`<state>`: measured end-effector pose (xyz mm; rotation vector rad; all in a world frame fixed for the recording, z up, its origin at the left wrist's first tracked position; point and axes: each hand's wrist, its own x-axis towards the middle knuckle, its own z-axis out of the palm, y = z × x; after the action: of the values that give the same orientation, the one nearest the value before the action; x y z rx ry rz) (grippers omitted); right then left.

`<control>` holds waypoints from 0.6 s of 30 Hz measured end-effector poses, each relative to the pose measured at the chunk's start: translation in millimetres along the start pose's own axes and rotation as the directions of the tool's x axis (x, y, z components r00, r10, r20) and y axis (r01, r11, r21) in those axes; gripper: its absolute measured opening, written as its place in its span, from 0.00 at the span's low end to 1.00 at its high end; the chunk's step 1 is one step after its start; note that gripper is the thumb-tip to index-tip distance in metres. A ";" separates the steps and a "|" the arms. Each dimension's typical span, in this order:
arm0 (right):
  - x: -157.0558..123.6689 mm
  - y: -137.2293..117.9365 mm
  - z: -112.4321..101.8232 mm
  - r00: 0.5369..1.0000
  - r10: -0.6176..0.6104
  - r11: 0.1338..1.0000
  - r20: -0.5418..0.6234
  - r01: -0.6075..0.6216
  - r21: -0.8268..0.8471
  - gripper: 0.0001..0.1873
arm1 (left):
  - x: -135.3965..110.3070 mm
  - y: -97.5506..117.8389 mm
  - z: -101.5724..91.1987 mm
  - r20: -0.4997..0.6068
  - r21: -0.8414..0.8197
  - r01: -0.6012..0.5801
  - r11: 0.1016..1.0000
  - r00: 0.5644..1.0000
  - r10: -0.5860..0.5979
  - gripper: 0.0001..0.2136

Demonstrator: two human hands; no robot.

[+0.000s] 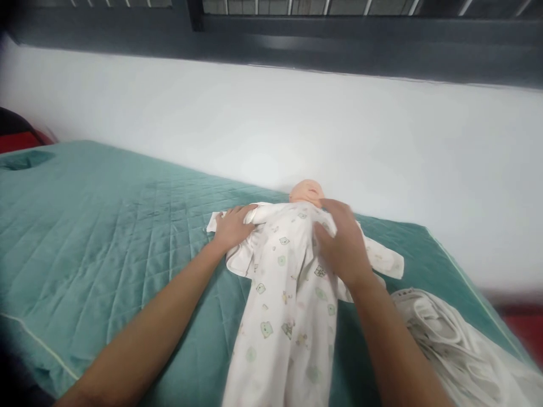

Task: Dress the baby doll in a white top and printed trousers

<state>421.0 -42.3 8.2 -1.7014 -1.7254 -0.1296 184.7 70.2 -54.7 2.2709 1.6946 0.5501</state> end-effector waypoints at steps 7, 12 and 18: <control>62.9 -80.6 67.3 0.770 -0.171 0.891 0.614 0.387 -0.237 0.20 | 0.7 -0.1 1.1 -0.046 -0.049 -0.002 0.999 0.999 0.000 0.25; 81.8 -77.2 105.9 0.729 -0.165 0.808 0.664 0.486 -0.333 0.20 | 0.7 0.8 3.9 -0.053 -0.007 -0.006 1.000 0.999 0.005 0.23; 93.8 -74.1 107.4 0.669 -0.131 0.807 0.732 0.500 -0.313 0.20 | -0.7 0.5 3.5 -0.085 -0.017 -0.012 1.000 0.996 0.010 0.22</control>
<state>320.7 83.2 6.6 -1.9076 -2.7689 -0.1204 186.5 69.5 -57.8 2.2767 1.7104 0.6704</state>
